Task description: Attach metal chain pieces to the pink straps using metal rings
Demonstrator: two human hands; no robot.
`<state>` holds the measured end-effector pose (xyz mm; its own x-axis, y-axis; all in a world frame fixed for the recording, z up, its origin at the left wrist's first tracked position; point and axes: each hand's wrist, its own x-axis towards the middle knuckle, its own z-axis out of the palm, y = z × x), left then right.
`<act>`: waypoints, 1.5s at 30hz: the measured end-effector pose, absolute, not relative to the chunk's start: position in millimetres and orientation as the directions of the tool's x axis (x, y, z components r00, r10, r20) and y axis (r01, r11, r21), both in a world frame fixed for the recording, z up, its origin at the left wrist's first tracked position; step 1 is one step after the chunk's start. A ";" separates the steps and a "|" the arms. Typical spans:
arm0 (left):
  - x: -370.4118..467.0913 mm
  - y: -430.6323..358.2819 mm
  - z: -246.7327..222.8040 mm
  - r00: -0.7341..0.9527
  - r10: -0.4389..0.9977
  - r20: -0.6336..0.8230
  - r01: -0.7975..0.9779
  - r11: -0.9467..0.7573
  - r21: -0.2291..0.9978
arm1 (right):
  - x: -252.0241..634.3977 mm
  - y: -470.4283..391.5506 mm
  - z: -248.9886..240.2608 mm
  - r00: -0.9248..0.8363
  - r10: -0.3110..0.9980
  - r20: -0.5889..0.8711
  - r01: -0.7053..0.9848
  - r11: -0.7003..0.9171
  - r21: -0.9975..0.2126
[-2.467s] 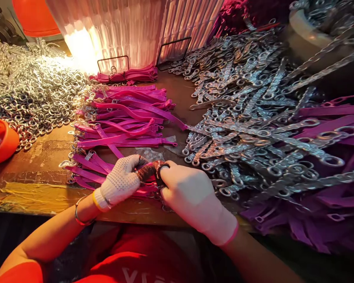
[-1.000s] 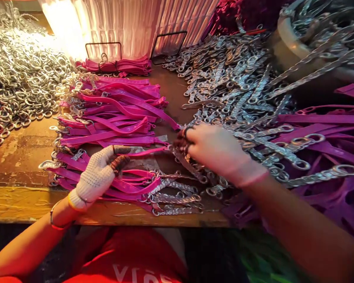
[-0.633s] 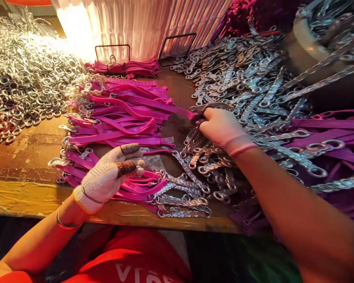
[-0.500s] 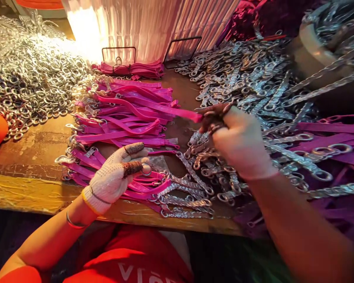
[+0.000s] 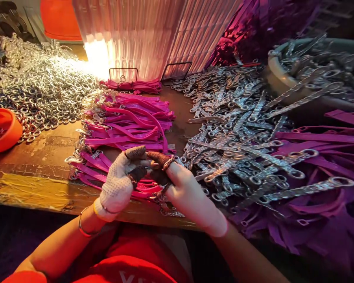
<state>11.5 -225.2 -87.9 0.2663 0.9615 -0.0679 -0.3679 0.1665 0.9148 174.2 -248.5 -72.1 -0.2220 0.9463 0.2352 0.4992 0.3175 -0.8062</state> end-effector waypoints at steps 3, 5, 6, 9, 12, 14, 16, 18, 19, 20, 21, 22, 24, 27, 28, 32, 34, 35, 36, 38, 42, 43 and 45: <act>12.8 -230.0 -86.4 0.185 0.977 0.105 -0.098 -0.088 0.991 | 162.4 -255.7 -76.7 -0.086 0.971 0.224 0.403 0.240 -0.883; 13.3 -230.9 -86.3 0.185 0.975 0.122 -0.023 -0.119 0.993 | 161.5 -259.0 -80.4 -0.045 0.967 0.252 0.388 0.249 -0.888; 13.2 -230.5 -86.2 0.210 0.975 0.075 -0.056 -0.065 0.996 | 163.1 -260.1 -81.6 -0.049 0.962 0.270 0.399 0.267 -0.877; 10.7 -226.6 -84.9 0.322 0.937 -0.136 -0.220 0.214 0.952 | 172.7 -261.5 -81.2 -0.112 0.946 0.305 0.502 0.319 -0.804; 5.8 -221.7 -82.1 0.438 0.865 -0.246 -0.244 0.377 0.893 | 181.2 -259.5 -76.7 -0.246 0.906 0.346 0.614 0.421 -0.668; 3.1 -220.0 -80.9 0.529 0.805 -0.269 -0.217 0.434 0.874 | 182.9 -258.1 -74.1 -0.369 0.859 0.355 0.617 0.512 -0.598; 1.2 -220.4 -80.5 0.596 0.752 -0.283 -0.174 0.465 0.868 | 182.3 -258.5 -72.8 -0.462 0.821 0.335 0.596 0.568 -0.568; -0.3 -222.4 -80.0 0.600 0.739 -0.306 -0.113 0.457 0.882 | 181.8 -261.6 -72.3 -0.480 0.830 0.282 0.646 0.553 -0.526; -1.1 -223.8 -79.2 0.577 0.755 -0.312 -0.088 0.436 0.895 | 182.1 -264.0 -72.0 -0.468 0.848 0.247 0.695 0.526 -0.490; -2.1 -225.2 -78.1 0.555 0.771 -0.311 -0.065 0.413 0.909 | 182.8 -266.5 -71.5 -0.450 0.866 0.217 0.747 0.498 -0.440; -3.0 -226.5 -76.5 0.547 0.781 -0.301 -0.048 0.388 0.920 | 183.7 -269.1 -70.8 -0.434 0.881 0.187 0.794 0.472 -0.382; -3.9 -227.7 -74.7 0.554 0.784 -0.279 -0.037 0.359 0.933 | 184.8 -271.3 -69.8 -0.429 0.889 0.158 0.826 0.457 -0.330; -4.9 -229.0 -71.0 0.615 0.758 -0.215 -0.006 0.278 0.961 | 186.1 -274.4 -67.6 -0.440 0.890 0.120 0.847 0.456 -0.272; -2.7 -228.9 -68.0 0.651 0.733 -0.198 0.015 0.248 0.969 | 182.8 -277.0 -67.5 -0.443 0.885 0.140 0.836 0.465 -0.293; -0.6 -228.5 -67.7 0.630 0.741 -0.233 -0.002 0.301 0.954 | 179.8 -278.2 -69.3 -0.419 0.891 0.176 0.837 0.454 -0.306; 12.2 -226.4 -70.2 0.511 0.768 -0.387 -0.124 0.511 0.851 | 163.5 -283.6 -83.4 -0.196 0.912 0.361 0.837 0.347 -0.422; 19.1 -224.0 -74.6 0.481 0.783 -0.394 -0.130 0.508 0.851 | 158.9 -284.2 -89.6 -0.084 0.942 0.324 0.744 0.276 -0.609; 22.1 -222.3 -77.7 0.476 0.791 -0.384 -0.128 0.494 0.860 | 158.6 -283.6 -91.6 -0.048 0.964 0.261 0.683 0.223 -0.696; 24.7 -220.3 -81.1 0.474 0.801 -0.367 -0.123 0.472 0.873 | 159.6 -282.8 -92.8 -0.022 0.982 0.188 0.633 0.160 -0.757; 29.0 -215.9 -87.7 0.469 0.817 -0.335 -0.112 0.432 0.895 | 164.2 -281.3 -94.2 0.002 0.998 0.065 0.589 0.051 -0.806; 36.3 -210.6 -90.5 0.481 0.816 -0.321 -0.064 0.398 0.915 | 174.4 -283.5 -97.8 0.005 1.000 0.019 0.588 0.013 -0.809; 38.4 -210.3 -88.8 0.489 0.810 -0.323 -0.049 0.395 0.917 | 176.3 -284.4 -99.0 0.007 0.999 0.042 0.592 0.029 -0.805; 42.6 -209.8 -84.2 0.496 0.806 -0.324 -0.029 0.389 0.921 | 179.4 -285.1 -100.6 0.024 0.996 0.086 0.592 0.055 -0.804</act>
<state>42.6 -209.8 -84.2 0.4960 0.8055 -0.3242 -0.0290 0.3885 0.9210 179.4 -285.1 -100.6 0.0236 0.9960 0.0861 0.5917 0.0554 -0.8043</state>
